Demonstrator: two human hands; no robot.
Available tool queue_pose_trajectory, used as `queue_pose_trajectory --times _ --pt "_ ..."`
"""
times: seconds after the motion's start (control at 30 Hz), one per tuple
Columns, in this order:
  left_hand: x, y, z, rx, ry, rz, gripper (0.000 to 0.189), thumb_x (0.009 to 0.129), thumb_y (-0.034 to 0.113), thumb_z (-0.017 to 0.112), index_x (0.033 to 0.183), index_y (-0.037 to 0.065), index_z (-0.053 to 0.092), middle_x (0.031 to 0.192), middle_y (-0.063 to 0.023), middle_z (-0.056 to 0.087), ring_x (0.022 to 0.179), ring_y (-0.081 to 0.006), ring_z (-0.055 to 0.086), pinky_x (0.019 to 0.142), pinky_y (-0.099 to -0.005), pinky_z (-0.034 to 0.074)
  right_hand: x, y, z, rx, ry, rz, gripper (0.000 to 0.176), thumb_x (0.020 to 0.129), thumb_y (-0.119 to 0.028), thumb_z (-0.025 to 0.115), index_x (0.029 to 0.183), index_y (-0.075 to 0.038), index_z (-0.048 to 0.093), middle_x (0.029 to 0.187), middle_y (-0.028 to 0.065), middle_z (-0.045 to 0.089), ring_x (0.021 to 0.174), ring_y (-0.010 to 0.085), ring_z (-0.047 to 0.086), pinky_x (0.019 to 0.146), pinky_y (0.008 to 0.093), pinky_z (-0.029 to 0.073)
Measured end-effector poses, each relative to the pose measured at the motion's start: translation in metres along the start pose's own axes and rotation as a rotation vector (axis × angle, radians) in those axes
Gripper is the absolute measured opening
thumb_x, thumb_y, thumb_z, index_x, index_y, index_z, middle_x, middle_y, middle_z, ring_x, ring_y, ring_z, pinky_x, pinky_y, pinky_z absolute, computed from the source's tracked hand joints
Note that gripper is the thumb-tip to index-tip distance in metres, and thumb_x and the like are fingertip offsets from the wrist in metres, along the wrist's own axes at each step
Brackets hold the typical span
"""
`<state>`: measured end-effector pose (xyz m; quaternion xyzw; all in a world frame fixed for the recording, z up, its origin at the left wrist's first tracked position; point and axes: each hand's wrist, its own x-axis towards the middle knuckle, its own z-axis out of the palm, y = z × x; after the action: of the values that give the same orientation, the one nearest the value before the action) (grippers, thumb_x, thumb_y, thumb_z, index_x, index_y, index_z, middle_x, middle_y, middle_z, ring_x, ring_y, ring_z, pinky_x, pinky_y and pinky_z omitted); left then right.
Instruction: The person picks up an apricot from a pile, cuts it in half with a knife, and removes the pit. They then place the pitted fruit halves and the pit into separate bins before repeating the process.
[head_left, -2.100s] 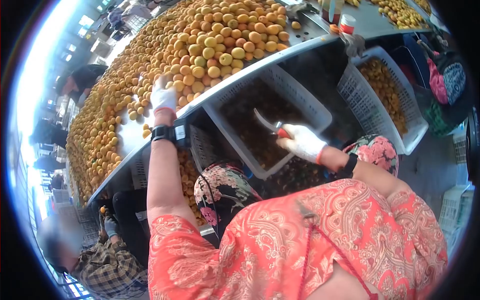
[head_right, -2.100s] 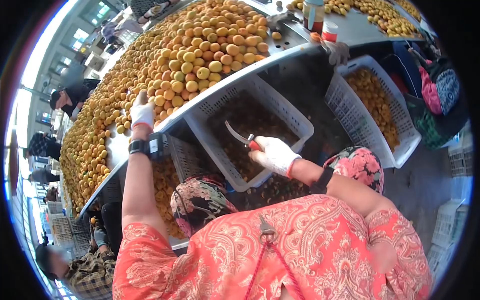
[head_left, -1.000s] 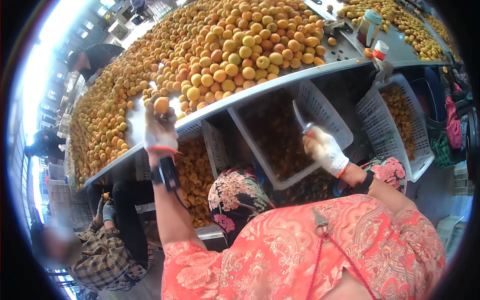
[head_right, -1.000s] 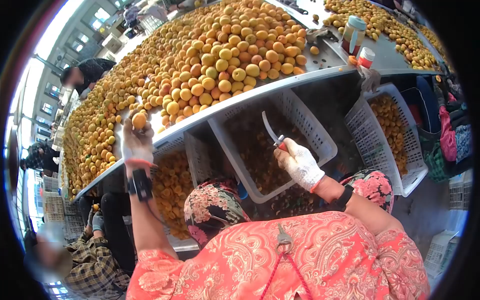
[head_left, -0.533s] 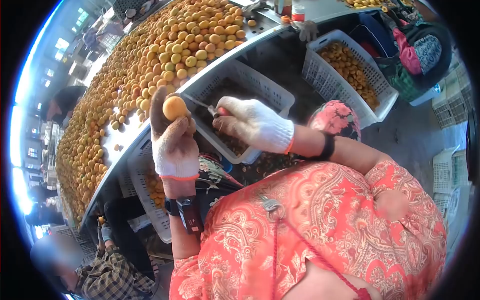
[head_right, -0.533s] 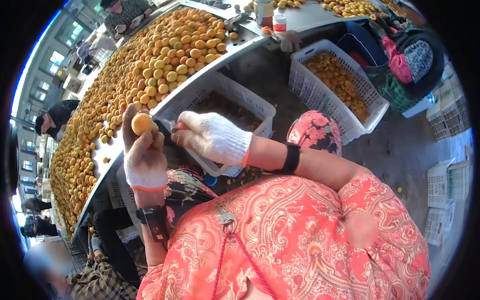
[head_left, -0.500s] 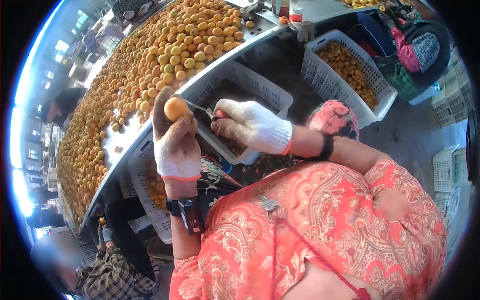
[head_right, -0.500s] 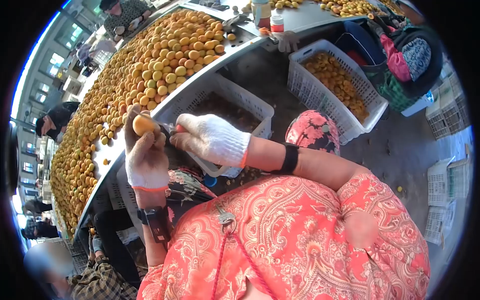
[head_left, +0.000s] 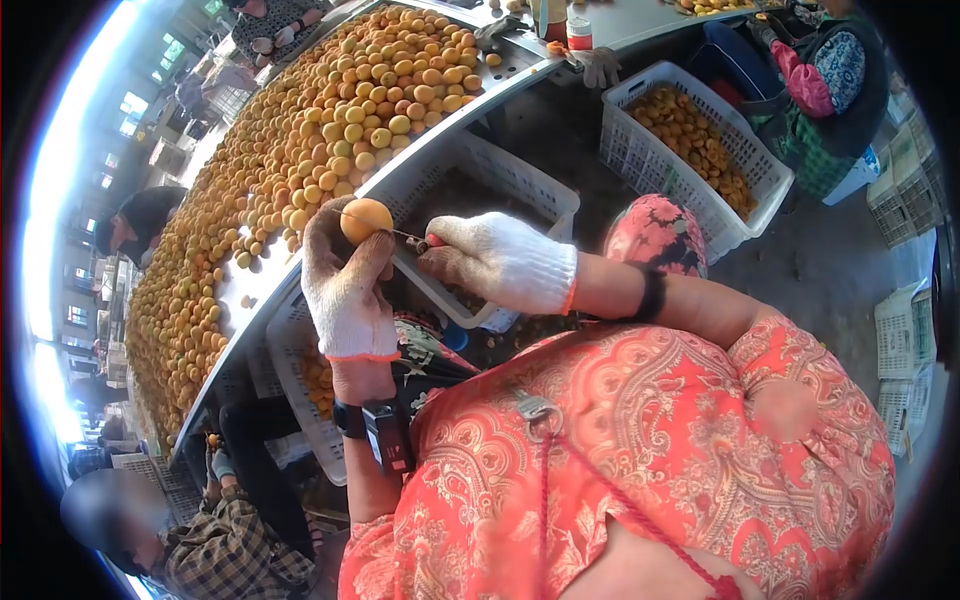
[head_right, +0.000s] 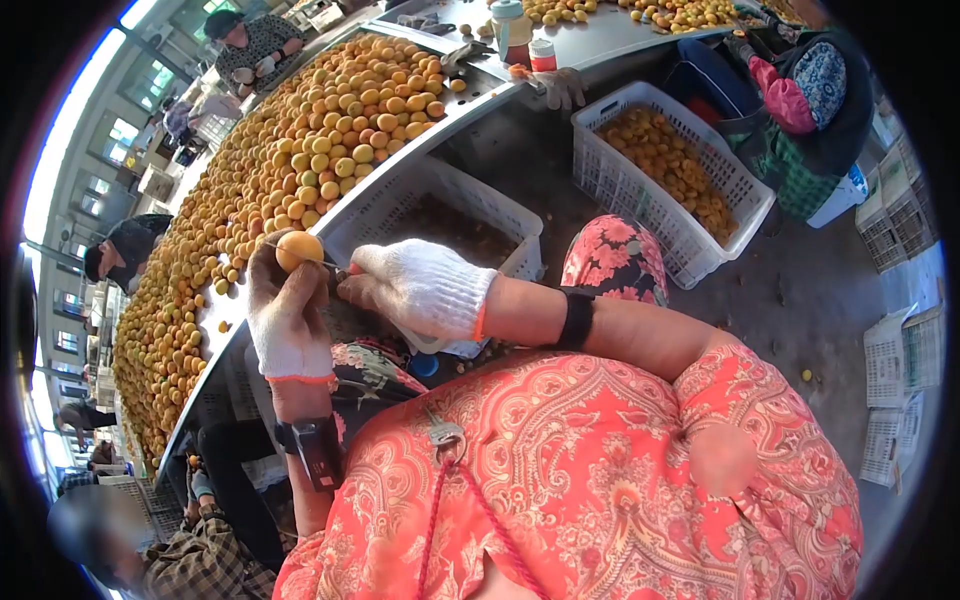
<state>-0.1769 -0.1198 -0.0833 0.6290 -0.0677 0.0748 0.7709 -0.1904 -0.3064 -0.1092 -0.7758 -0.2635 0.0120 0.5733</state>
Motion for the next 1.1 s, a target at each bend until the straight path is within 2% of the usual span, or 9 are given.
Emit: queue_pose_trajectory --times 0.17,0.3,0.57,0.7,0.83,0.93,0.97,1.03,1.1 --pt "-0.003 -0.003 0.004 -0.149 -0.026 0.067 0.045 0.076 -0.006 0.069 0.119 0.001 0.057 0.1 -0.0083 0.063 0.083 -0.0155 0.063 0.071 -0.026 0.054 -0.002 0.003 0.006 -0.017 0.062 -0.091 0.025 0.1 -0.027 0.056 0.099 -0.002 0.058 0.076 0.0194 0.064 0.071 0.0353 0.066 0.061 0.0419 0.049" --pt "-0.009 0.006 0.012 -0.251 0.032 0.047 0.044 0.078 -0.009 0.066 0.118 0.003 0.054 0.102 -0.0084 0.063 0.083 -0.0149 0.062 0.068 -0.023 0.051 0.0 -0.009 0.011 0.112 0.038 0.062 0.025 0.103 -0.027 0.052 0.095 -0.003 0.053 0.068 0.0139 0.057 0.062 0.0203 0.057 0.058 0.0365 0.046" --pt "-0.013 0.012 0.015 -0.363 0.042 0.034 0.046 0.074 -0.008 0.073 0.114 0.006 0.055 0.097 -0.0054 0.063 0.077 -0.0122 0.061 0.06 -0.0213 0.046 -0.002 -0.01 0.019 0.174 0.01 0.039 0.029 0.104 -0.03 0.049 0.095 -0.003 0.051 0.073 0.0052 0.053 0.07 0.0101 0.046 0.062 0.0302 0.044" --pt "-0.011 0.007 0.011 -0.424 0.031 0.001 0.042 0.081 0.001 0.075 0.117 0.007 0.056 0.098 -0.0046 0.064 0.073 -0.0106 0.06 0.056 -0.0204 0.043 0.002 -0.01 0.025 0.122 0.044 0.011 0.025 0.103 -0.025 0.052 0.098 -0.001 0.052 0.074 0.0081 0.058 0.068 0.0141 0.05 0.063 0.0328 0.046" --pt "-0.001 -0.01 0.013 -0.358 0.08 -0.057 0.031 0.101 0.027 0.06 0.123 0.006 0.056 0.097 -0.0056 0.065 0.074 -0.0123 0.063 0.056 -0.0227 0.046 0.006 -0.012 0.026 -0.025 0.099 0.034 0.02 0.102 -0.019 0.051 0.1 0.001 0.053 0.075 0.0203 0.062 0.066 0.0274 0.061 0.062 0.0383 0.048" --pt "0.005 -0.026 0.003 -0.19 0.065 -0.005 0.034 0.103 0.031 0.054 0.123 0.004 0.057 0.099 -0.0089 0.067 0.073 -0.0173 0.066 0.065 -0.0286 0.055 0.01 -0.012 0.031 -0.107 0.145 0.006 0.018 0.101 -0.018 0.05 0.102 0.0 0.055 0.076 0.0208 0.063 0.075 0.0325 0.07 0.062 0.0414 0.05" --pt "-0.001 -0.011 0.006 -0.221 0.047 -0.024 0.034 0.103 0.034 0.055 0.116 0.003 0.059 0.095 -0.0067 0.066 0.08 -0.0117 0.062 0.075 -0.0252 0.05 0.014 0.006 0.038 -0.004 0.2 -0.059 0.019 0.101 -0.019 0.052 0.104 -0.001 0.057 0.078 0.0207 0.065 0.074 0.0318 0.07 0.061 0.0409 0.052" --pt "0.001 -0.015 0.006 -0.204 0.042 0.052 0.029 0.099 0.017 0.062 0.122 0.0 0.058 0.111 -0.0092 0.066 0.093 -0.0122 0.062 0.084 -0.0264 0.051 0.016 -0.004 0.031 -0.008 0.161 0.036 0.024 0.101 -0.023 0.053 0.103 0.0 0.06 0.075 0.0202 0.066 0.072 0.0308 0.071 0.058 0.0417 0.052" --pt "0.002 -0.018 -0.003 -0.227 0.014 -0.005 0.036 0.095 0.005 0.062 0.13 0.0 0.055 0.114 -0.0074 0.064 0.097 -0.0128 0.061 0.085 -0.0261 0.049 0.014 0.005 0.032 -0.122 0.134 0.026 0.032 0.1 -0.032 0.053 0.103 -0.001 0.062 0.08 0.0242 0.067 0.077 0.0417 0.067 0.066 0.0471 0.052"
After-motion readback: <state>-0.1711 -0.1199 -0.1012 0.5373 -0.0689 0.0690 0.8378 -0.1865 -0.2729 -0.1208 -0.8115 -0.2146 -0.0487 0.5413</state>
